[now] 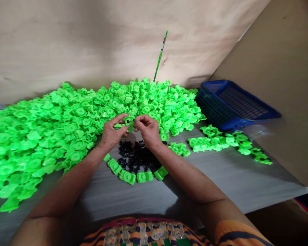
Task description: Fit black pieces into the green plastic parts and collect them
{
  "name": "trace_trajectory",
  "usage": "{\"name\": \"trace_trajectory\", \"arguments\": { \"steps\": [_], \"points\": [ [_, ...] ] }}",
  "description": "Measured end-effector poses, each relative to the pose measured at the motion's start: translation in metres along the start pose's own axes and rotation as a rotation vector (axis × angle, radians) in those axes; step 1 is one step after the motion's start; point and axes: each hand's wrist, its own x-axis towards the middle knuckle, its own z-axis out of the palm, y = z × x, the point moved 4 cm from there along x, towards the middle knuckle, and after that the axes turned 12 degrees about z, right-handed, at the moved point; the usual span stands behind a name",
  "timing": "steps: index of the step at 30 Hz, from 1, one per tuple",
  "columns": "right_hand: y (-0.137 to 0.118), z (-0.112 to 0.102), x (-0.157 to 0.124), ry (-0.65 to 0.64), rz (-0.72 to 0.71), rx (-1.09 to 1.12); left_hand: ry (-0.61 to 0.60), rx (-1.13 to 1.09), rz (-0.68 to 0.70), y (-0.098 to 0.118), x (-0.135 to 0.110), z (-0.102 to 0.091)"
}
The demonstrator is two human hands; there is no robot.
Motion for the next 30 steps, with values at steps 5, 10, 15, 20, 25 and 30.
{"name": "trace_trajectory", "arguments": {
  "steps": [5, 10, 15, 20, 25, 30],
  "points": [
    [0.003, -0.001, 0.002, 0.038, -0.024, -0.048, -0.040, 0.062, 0.073, -0.001, -0.001, 0.000],
    [0.004, -0.002, 0.002, 0.050, -0.044, -0.074, -0.076, 0.074, 0.096, 0.002, -0.001, 0.001],
    [0.004, -0.002, 0.001, 0.059, -0.046, -0.092, -0.084, 0.022, 0.087, 0.004, -0.002, 0.000],
    [0.004, 0.000, 0.000, 0.050, -0.049, -0.098, -0.059, 0.048, 0.097, 0.003, -0.002, -0.001],
    [0.002, 0.002, -0.003, 0.023, -0.071, -0.097, -0.021, 0.086, 0.107, 0.008, -0.001, -0.003],
    [-0.003, 0.002, -0.005, 0.004, -0.105, -0.127, -0.019, 0.094, 0.119, 0.015, -0.001, -0.004]
  ]
}}
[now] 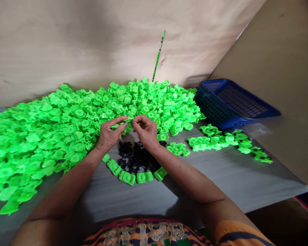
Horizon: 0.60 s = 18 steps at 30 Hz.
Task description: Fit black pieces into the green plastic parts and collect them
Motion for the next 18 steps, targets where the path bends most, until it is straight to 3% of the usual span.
{"name": "trace_trajectory", "arguments": {
  "steps": [10, 15, 18],
  "points": [
    [-0.005, 0.000, -0.001, -0.058, -0.077, 0.026, -0.019, -0.057, -0.044, -0.001, 0.001, -0.001],
    [-0.003, 0.000, 0.002, -0.063, -0.040, 0.000, -0.034, -0.099, -0.076, -0.005, 0.000, 0.001],
    [0.001, -0.002, 0.007, -0.037, -0.026, -0.034, 0.024, -0.109, -0.093, -0.007, 0.004, -0.001]
  ]
}}
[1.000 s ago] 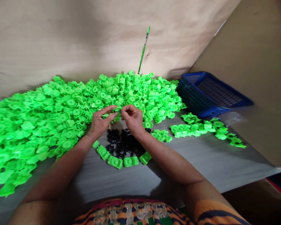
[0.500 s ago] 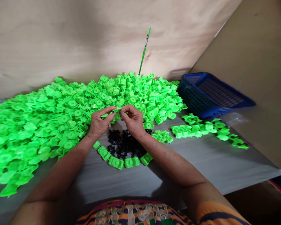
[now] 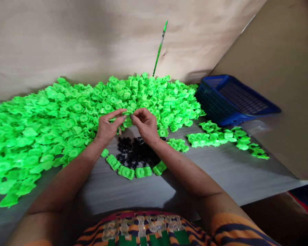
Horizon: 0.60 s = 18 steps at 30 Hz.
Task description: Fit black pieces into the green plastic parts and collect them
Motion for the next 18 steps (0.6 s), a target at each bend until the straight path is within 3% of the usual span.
{"name": "trace_trajectory", "arguments": {
  "steps": [2, 7, 9, 18],
  "points": [
    [0.004, 0.001, 0.002, -0.027, 0.006, -0.165, 0.078, -0.008, -0.009, -0.003, 0.004, -0.005],
    [0.016, 0.024, -0.013, -0.484, -0.024, -1.009, 0.134, -0.022, -0.063, -0.017, 0.011, -0.012],
    [0.018, 0.031, -0.019, -0.558, -0.063, -1.235, 0.111, -0.031, -0.082, -0.020, 0.011, -0.011],
    [0.017, 0.031, -0.017, -0.653, -0.020, -1.413, 0.119, -0.052, -0.114, -0.021, 0.006, -0.005]
  ]
}}
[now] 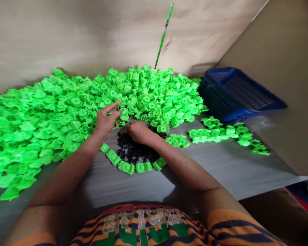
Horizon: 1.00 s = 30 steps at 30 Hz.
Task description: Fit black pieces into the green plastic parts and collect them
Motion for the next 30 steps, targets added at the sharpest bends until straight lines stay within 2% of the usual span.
{"name": "trace_trajectory", "arguments": {
  "steps": [6, 13, 16, 22, 24, 27, 30],
  "points": [
    [0.004, -0.004, -0.003, -0.019, 0.012, -0.023, -0.047, 0.039, 0.012, -0.005, 0.001, 0.000],
    [0.010, -0.009, -0.005, 0.002, 0.038, -0.044, -0.036, 0.005, 0.016, 0.000, 0.000, 0.001],
    [0.025, -0.017, -0.004, 0.072, 0.071, 0.157, -0.035, -0.022, -0.004, 0.004, -0.001, 0.003],
    [0.047, -0.032, -0.004, 0.139, -0.036, 0.996, -0.052, -0.061, -0.074, 0.006, -0.003, 0.005],
    [0.050, -0.033, -0.004, 0.206, -0.023, 1.189, -0.062, -0.068, -0.097, 0.006, -0.004, 0.006],
    [0.050, -0.033, -0.003, 0.345, 0.045, 1.297, -0.066, -0.084, -0.132, 0.007, -0.006, 0.007],
    [0.046, -0.030, -0.001, 0.390, 0.075, 1.291, -0.068, -0.098, -0.152, 0.009, -0.008, 0.008]
  ]
}}
